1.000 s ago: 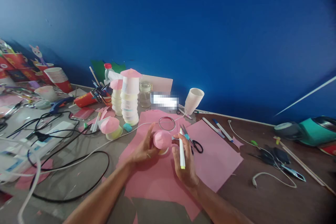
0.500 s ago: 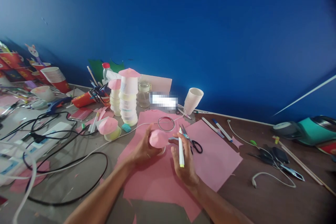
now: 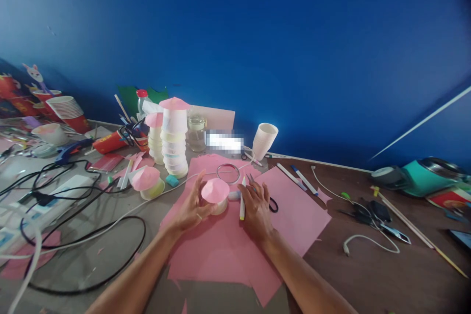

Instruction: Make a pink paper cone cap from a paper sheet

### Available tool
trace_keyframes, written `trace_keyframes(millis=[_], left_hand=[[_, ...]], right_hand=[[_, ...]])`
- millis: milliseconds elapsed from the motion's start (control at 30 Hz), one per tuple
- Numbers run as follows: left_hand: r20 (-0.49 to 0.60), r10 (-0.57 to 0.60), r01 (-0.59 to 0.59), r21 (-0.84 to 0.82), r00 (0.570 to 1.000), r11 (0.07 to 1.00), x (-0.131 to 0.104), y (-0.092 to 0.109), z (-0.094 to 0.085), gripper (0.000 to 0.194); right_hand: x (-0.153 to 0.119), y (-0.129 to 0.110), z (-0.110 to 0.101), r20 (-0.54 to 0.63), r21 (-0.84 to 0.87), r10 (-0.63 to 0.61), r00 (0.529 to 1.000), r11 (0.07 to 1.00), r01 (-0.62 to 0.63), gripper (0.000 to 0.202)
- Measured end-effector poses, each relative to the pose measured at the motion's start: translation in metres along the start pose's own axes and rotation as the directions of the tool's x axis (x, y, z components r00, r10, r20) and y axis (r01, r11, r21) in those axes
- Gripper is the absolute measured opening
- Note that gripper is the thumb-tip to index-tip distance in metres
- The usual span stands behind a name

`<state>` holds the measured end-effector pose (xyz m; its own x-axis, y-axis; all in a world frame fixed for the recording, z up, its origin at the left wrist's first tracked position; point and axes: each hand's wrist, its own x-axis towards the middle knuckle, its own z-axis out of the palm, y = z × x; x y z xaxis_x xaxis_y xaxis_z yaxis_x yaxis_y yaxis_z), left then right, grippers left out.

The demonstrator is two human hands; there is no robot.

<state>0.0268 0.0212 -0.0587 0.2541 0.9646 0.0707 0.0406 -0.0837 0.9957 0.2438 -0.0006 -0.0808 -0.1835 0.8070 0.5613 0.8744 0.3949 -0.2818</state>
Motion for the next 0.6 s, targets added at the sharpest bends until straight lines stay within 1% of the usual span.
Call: trace_keyframes(millis=[100, 200, 300, 367, 433, 500, 600], left_hand=[[-0.010, -0.055, 0.054, -0.070, 0.998, 0.996, 0.000, 0.003, 0.000, 0.105], [-0.016, -0.063, 0.060, -0.130, 0.998, 0.990, 0.000, 0.005, -0.002, 0.102], [-0.026, -0.081, 0.075, -0.186, 0.996, 0.980, 0.002, 0.004, -0.004, 0.100], [-0.034, -0.096, 0.085, -0.237, 0.995, 0.968, 0.004, 0.003, -0.005, 0.101], [-0.029, -0.113, 0.099, -0.293, 0.993, 0.951, 0.005, 0.004, -0.006, 0.102], [-0.001, -0.139, 0.131, -0.336, 0.990, 0.933, 0.005, 0.008, -0.006, 0.102], [0.053, -0.166, 0.174, -0.336, 0.985, 0.926, 0.004, 0.014, -0.004, 0.102]], right_hand=[[0.004, 0.007, -0.002, -0.072, -0.010, -0.015, 0.997, 1.000, 0.014, 0.046], [0.010, 0.008, -0.008, -0.178, 0.001, -0.007, 0.984, 1.000, 0.007, 0.040], [0.015, 0.007, -0.015, -0.321, 0.052, 0.007, 0.947, 0.999, 0.011, 0.037], [0.018, 0.009, -0.019, -0.386, 0.082, 0.022, 0.922, 0.997, 0.010, 0.036], [0.019, 0.014, -0.020, -0.396, 0.080, 0.041, 0.917, 0.997, -0.010, 0.034], [0.018, 0.020, -0.019, -0.376, 0.054, 0.068, 0.924, 0.997, -0.052, 0.030], [0.017, 0.028, -0.016, -0.331, 0.013, 0.124, 0.935, 0.992, -0.127, 0.028]])
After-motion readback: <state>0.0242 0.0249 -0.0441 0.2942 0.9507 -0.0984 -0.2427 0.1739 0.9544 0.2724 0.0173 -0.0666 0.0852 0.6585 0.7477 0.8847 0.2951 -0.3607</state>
